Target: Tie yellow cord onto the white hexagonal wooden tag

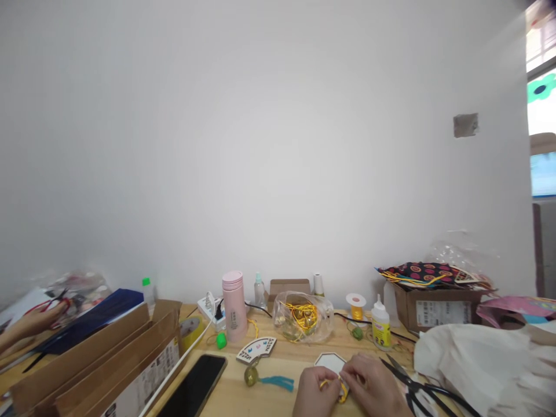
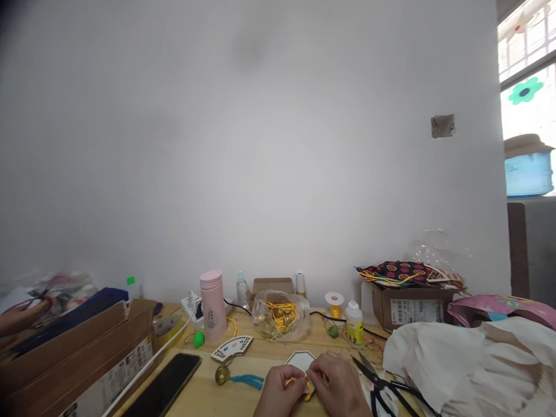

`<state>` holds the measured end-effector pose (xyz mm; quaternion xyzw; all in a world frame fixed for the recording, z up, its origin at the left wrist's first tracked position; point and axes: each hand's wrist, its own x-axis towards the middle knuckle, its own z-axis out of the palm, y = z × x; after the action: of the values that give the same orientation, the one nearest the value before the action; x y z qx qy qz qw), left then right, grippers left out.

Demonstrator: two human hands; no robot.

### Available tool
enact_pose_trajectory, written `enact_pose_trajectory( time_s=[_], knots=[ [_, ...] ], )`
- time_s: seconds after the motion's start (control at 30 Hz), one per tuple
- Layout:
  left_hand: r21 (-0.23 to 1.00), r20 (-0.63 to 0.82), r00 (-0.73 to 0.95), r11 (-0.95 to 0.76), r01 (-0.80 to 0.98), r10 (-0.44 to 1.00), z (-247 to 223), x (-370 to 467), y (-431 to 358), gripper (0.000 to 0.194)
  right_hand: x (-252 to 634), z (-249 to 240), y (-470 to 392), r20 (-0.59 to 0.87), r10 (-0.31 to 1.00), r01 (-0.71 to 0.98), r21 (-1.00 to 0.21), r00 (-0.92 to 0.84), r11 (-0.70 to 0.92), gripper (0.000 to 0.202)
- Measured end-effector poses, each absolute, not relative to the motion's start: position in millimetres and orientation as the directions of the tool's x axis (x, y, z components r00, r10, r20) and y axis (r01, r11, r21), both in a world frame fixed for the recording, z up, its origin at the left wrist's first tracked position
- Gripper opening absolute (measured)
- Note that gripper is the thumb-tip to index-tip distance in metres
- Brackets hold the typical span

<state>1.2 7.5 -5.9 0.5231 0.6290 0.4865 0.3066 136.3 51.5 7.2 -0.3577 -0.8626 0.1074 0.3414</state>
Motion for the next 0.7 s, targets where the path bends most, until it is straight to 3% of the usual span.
enact_pose_trajectory(
  time_s=[0.4, 0.7],
  knots=[
    [0.962, 0.062, -0.311, 0.027, 0.273, 0.948, -24.3, -2.4, 22.9, 0.015, 135.8, 4.3, 57.1, 0.65, 0.541, 0.525, -0.246, -0.534, 0.814, 0.016],
    [0.949, 0.104, -0.356, 0.013, 0.314, 0.929, -22.7, -0.4, 23.2, 0.01, 136.0, 5.8, 56.6, 0.699, 0.473, 0.465, -0.223, -0.536, 0.857, 0.019]
  ],
)
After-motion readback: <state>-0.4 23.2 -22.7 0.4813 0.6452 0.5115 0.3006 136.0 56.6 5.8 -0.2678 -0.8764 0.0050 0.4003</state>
